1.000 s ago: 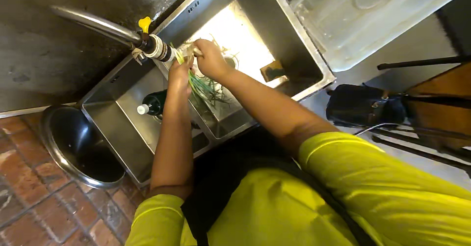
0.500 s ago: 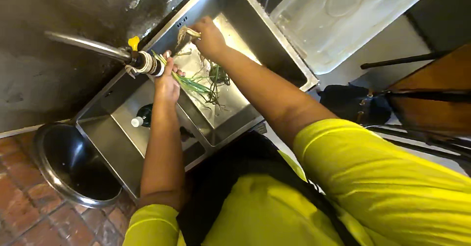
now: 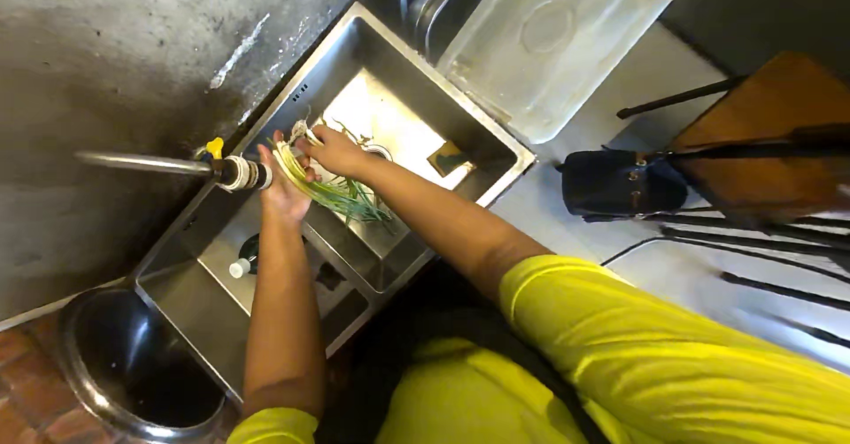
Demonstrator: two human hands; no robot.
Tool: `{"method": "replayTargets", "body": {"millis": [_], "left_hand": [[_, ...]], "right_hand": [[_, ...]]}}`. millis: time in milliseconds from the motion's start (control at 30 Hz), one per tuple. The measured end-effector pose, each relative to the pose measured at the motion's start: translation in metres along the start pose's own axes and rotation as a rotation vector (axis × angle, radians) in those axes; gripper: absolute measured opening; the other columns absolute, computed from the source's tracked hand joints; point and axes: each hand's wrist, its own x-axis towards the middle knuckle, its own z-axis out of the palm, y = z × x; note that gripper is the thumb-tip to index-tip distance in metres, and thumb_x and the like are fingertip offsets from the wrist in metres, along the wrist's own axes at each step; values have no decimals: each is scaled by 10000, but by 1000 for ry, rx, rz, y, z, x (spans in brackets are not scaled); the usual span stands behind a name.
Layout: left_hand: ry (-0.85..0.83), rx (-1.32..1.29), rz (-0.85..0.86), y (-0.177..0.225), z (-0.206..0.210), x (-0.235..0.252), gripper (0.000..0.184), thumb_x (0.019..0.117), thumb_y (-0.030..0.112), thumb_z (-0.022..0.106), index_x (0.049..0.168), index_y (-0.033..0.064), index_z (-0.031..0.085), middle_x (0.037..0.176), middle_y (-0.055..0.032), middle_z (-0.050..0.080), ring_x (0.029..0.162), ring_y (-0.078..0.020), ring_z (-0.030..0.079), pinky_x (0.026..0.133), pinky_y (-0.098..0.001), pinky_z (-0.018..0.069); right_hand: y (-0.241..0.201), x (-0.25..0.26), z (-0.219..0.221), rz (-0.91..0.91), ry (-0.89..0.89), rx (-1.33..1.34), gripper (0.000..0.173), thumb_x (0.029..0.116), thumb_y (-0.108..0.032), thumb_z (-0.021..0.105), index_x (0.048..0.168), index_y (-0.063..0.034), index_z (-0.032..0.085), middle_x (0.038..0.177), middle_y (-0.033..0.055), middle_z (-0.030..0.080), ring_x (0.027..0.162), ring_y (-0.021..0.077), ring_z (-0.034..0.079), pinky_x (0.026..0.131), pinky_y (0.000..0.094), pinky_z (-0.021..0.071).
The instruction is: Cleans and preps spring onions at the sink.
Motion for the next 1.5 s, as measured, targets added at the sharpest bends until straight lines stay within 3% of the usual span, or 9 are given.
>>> {"method": "replayTargets", "body": {"millis": [100, 200, 367, 733, 1033, 1133, 1233, 1367, 1500], "left_hand": [[23, 11, 30, 0, 5, -1, 691, 1031, 669, 21, 1591, 326, 235, 1398, -54, 529, 1183, -203, 584, 971, -431, 526], [195, -44, -36, -2, 19, 1, 567, 1079, 594, 107, 1546, 338, 303, 1211, -60, 639, 955, -200, 684, 768, -370, 598], [396, -27, -85, -12, 10, 16, 217, 1099, 242, 451, 1247, 120, 552, 1111, -38, 709, 974, -157, 714, 855, -321, 602], [389, 68, 53, 8, 19, 32, 142, 1107, 161, 441, 1129, 116, 574, 939, 9, 663, 864, -92, 694, 814, -254, 604], [323, 1284, 246, 0, 14, 44, 278, 992, 162, 655, 1206, -13, 685, 1122, -176, 706, 1005, -246, 684, 947, -426, 542], [165, 1811, -179, -1, 22, 36, 844, 960, 205, 684, 1651, 230, 199, 1564, -314, 377, 1364, -560, 438, 1052, -743, 379], [98, 1775, -320, -9, 34, 22, 841, 1054, 498, 513, 1662, 302, -34, 1687, -273, -101, 1499, -608, 84, 1115, -797, 180], [193, 1412, -56, -23, 21, 20, 491, 1094, 287, 494, 1533, 75, 431, 1350, -231, 612, 1132, -368, 666, 932, -544, 561], [240, 1277, 75, -12, 12, 14, 559, 975, -18, 550, 1524, 38, 457, 1549, -226, 434, 1417, -338, 453, 1155, -482, 405]], "right_hand": [[19, -17, 6, 4, -8, -64, 669, 978, -523, 661, 1399, -17, 537, 1182, 216, 689, 1063, 344, 689, 947, 580, 550], [36, -22, 12, 20, -98, -164, 778, 895, -494, 784, 1439, -19, 495, 1212, 237, 676, 1086, 378, 679, 955, 617, 533], [38, -28, -1, 8, -196, -139, 357, 1019, -276, 659, 1237, 4, 627, 977, 155, 709, 872, 259, 684, 852, 497, 550], [109, -68, -58, 256, 36, 280, 329, 1054, -344, 577, 1206, -58, 632, 802, 5, 658, 531, 43, 463, 480, 222, 376], [117, -80, -51, 287, 374, 316, 401, 1073, -418, 529, 1229, -59, 617, 899, 40, 702, 641, 110, 558, 581, 305, 454], [109, -83, -44, 202, 172, 409, 407, 1086, -408, 502, 1316, -92, 613, 897, 21, 710, 537, 49, 480, 488, 224, 387], [104, -81, -36, 101, -25, 512, 418, 1103, -376, 468, 1404, -111, 586, 888, 14, 711, 483, 17, 411, 450, 188, 337], [99, -72, -24, 31, -159, 544, 409, 1110, -362, 461, 1414, -117, 581, 872, 15, 705, 468, 13, 409, 434, 175, 341], [86, -64, -17, 26, -215, 524, 410, 1113, -367, 449, 1419, -129, 583, 871, 13, 702, 469, 7, 400, 438, 170, 333]]}}
